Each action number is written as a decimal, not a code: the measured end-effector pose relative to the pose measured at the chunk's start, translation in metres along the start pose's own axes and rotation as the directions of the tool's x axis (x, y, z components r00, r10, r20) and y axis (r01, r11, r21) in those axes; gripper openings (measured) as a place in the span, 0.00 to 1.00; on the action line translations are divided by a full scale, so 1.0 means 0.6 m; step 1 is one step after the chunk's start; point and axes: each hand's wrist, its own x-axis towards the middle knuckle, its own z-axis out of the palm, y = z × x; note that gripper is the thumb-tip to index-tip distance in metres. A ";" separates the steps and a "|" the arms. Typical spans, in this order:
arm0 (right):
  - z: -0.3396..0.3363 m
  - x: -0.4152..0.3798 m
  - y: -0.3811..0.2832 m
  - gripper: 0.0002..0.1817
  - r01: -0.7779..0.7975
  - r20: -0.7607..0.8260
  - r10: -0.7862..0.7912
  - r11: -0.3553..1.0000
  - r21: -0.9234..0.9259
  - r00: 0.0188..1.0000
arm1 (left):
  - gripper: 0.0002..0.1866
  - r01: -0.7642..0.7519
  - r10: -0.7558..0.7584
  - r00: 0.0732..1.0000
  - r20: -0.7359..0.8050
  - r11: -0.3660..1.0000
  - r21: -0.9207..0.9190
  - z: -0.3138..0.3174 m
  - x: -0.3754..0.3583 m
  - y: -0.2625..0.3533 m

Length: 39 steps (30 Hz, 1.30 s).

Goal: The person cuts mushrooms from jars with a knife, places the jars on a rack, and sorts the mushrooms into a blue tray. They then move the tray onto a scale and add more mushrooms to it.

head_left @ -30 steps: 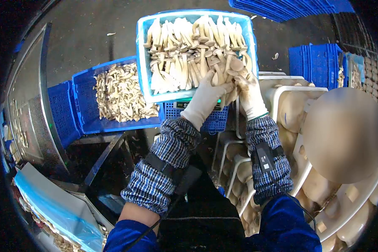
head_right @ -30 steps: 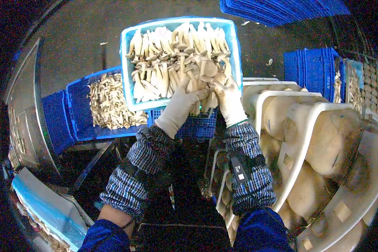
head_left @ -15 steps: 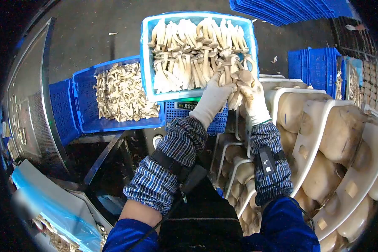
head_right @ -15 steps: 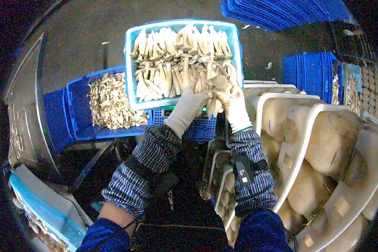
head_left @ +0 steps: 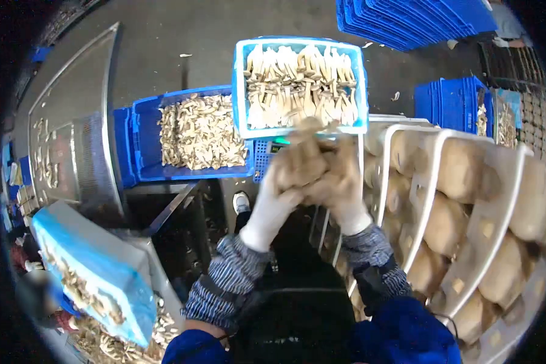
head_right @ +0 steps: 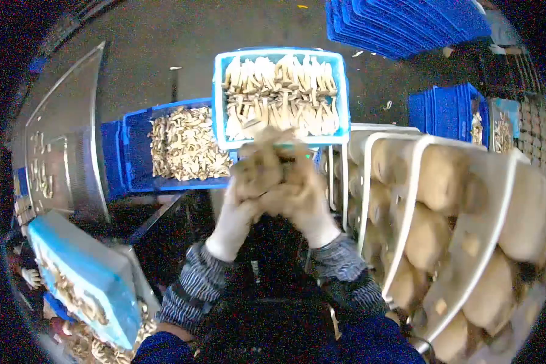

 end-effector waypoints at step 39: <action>0.765 -0.701 0.316 0.32 -0.046 0.683 0.701 0.690 -0.722 -0.204 | 0.17 -0.676 0.419 0.736 -0.532 0.498 -0.543 -0.630 -0.983 -0.191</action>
